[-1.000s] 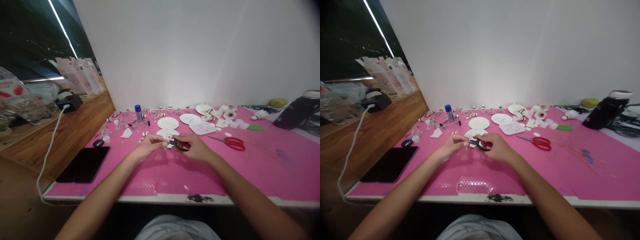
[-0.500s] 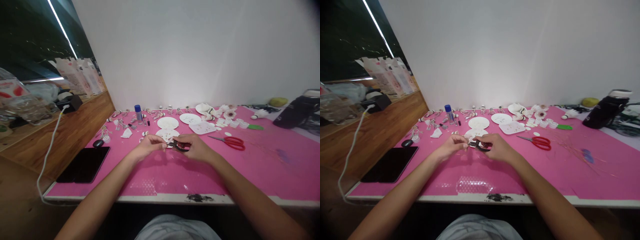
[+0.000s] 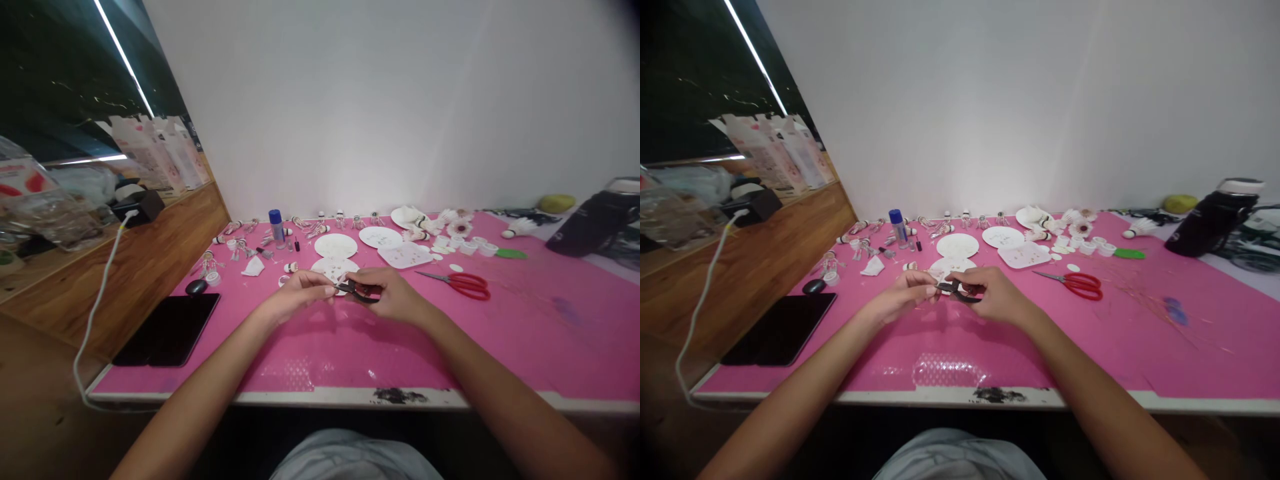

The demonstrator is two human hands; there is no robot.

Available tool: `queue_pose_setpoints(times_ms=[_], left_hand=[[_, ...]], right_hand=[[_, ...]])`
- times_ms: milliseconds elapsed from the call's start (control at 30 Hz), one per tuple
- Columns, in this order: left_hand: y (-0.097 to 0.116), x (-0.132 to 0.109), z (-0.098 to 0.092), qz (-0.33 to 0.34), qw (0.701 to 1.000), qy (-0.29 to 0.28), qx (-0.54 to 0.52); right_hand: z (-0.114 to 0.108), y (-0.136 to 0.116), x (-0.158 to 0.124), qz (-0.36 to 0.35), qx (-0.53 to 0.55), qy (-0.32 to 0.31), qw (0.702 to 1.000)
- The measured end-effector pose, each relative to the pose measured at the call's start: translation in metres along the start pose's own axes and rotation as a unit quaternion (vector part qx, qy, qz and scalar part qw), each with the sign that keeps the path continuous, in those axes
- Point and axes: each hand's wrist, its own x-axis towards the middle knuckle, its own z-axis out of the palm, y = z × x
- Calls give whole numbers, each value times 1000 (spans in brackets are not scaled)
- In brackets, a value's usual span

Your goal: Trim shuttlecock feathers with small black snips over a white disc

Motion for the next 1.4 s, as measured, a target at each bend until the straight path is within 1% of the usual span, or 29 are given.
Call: queue_pose_setpoints(times_ms=[100, 200, 300, 367, 500, 667, 800, 1000, 1167, 1400], left_hand=[[1, 0, 1, -7, 1000, -3, -21], [1, 0, 1, -8, 1000, -11, -17], [0, 0, 0, 3, 1000, -3, -6], [-1, 1, 0, 23, 999, 22, 0], [-1, 4, 2, 63, 993, 94, 36], [3, 6, 9, 108, 972, 193, 83], [4, 5, 14, 137, 952, 229, 147], [2, 4, 16, 156, 940, 233, 196], [0, 5, 14, 161, 937, 229, 210], [3, 2, 17, 161, 935, 220, 224]], right_hand=[[1, 2, 0, 5, 15, 2, 1000], [2, 1, 1, 10, 29, -9, 999], [4, -2, 2, 10, 22, 4, 1000], [6, -5, 3, 19, 4, 22, 1000], [7, -5, 3, 41, -29, 57, 997], [7, -3, 3, 66, -45, 98, 992], [6, -5, 5, 77, -58, 104, 990], [7, -5, 5, 70, -77, 88, 991], [8, -5, 5, 66, -74, 87, 991], [10, -5, 4, 60, -73, 76, 993]])
